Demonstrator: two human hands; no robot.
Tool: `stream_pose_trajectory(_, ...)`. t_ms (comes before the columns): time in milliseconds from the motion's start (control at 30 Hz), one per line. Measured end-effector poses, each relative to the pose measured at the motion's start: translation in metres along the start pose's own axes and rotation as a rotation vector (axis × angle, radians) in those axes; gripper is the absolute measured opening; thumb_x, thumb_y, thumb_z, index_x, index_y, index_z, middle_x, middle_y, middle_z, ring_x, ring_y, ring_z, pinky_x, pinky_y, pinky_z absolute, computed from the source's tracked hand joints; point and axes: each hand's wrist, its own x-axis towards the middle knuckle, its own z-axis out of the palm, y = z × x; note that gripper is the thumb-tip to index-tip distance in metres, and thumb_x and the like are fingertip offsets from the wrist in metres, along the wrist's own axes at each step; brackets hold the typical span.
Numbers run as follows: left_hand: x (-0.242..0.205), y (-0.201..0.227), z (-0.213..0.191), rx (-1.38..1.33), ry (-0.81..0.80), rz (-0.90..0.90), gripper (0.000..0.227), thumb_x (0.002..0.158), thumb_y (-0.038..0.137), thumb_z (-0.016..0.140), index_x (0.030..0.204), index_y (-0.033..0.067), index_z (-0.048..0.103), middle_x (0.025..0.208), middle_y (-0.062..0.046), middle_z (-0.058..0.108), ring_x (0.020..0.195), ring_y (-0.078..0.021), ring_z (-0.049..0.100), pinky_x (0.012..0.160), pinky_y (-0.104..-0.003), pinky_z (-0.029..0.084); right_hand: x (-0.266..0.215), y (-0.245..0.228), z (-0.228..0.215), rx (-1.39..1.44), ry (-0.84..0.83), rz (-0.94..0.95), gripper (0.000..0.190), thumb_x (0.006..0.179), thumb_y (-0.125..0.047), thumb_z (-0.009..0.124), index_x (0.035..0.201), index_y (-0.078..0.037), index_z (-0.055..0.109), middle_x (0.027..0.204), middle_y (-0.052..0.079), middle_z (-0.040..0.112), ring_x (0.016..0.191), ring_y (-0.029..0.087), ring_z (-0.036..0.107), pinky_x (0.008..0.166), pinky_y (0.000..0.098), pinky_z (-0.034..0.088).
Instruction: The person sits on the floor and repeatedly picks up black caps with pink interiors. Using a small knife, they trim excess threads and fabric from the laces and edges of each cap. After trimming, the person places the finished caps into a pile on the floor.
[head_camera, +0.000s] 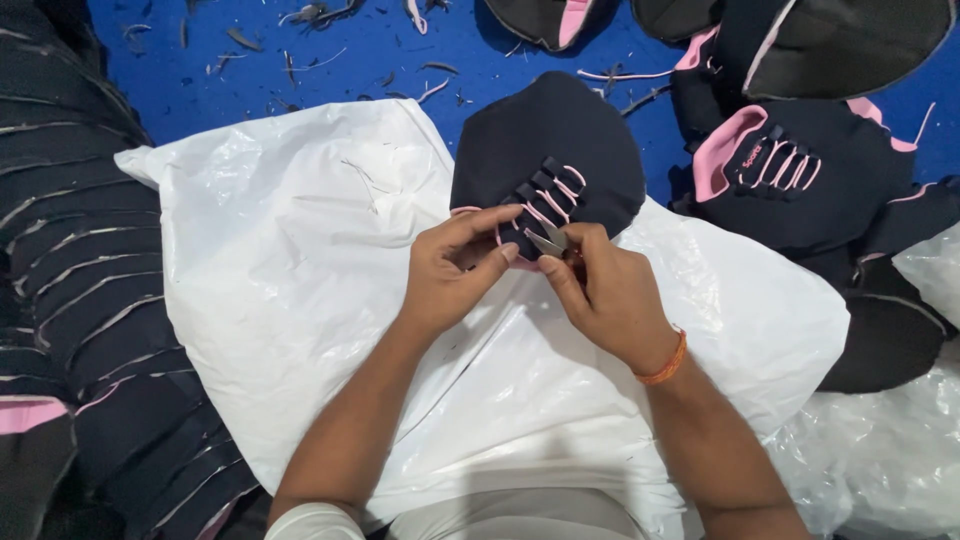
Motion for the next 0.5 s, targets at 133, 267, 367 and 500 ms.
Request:
stream_pose_trajectory(133,-0.001,-0.002,0.0,0.045,0.018,0.023,0.038,0.094,-0.01,0.068,0.132,-0.0045,0.068,0.104,-0.003,0.064,0.094,-0.0068,0.062,0.083,-0.021,0.054,0.001,-0.004,-0.002,0.013,0.01,0.001,0.027,0.101,-0.025,0.067,0.112,-0.001,0.058,0.069,0.005,0.067,0.056,0.017,0.067,0.051,0.03,0.048)
stream_pose_trajectory(267,-0.001,-0.002,0.003,0.042,0.028,0.017,0.038,0.094,-0.009,0.068,0.131,-0.0028,0.068,0.103,-0.002,0.064,0.093,-0.0057,0.062,0.083,-0.021,0.055,0.002,-0.004,0.0,-0.064,0.001,-0.001,0.026,0.1,-0.026,0.068,0.108,-0.002,0.06,0.067,0.006,0.066,0.054,0.019,0.066,0.05,0.031,0.048)
stream_pose_trajectory(367,-0.003,-0.008,0.004,0.079,0.026,-0.005,0.038,0.093,-0.008,0.07,0.13,-0.0008,0.07,0.099,-0.001,0.063,0.089,-0.0052,0.061,0.079,-0.02,0.054,0.002,-0.003,0.004,-0.078,0.029,-0.014,0.026,0.101,-0.026,0.068,0.108,-0.002,0.06,0.068,0.006,0.066,0.055,0.019,0.066,0.05,0.0316,0.048)
stream_pose_trajectory(500,-0.003,-0.005,0.009,0.108,0.038,-0.013,0.039,0.092,-0.007,0.072,0.13,0.0007,0.071,0.099,-0.001,0.064,0.088,-0.0055,0.061,0.078,-0.02,0.053,0.0,0.001,0.013,-0.054,0.107,-0.056,0.025,0.103,-0.023,0.068,0.109,-0.001,0.058,0.071,0.006,0.066,0.057,0.018,0.066,0.052,0.0301,0.048)
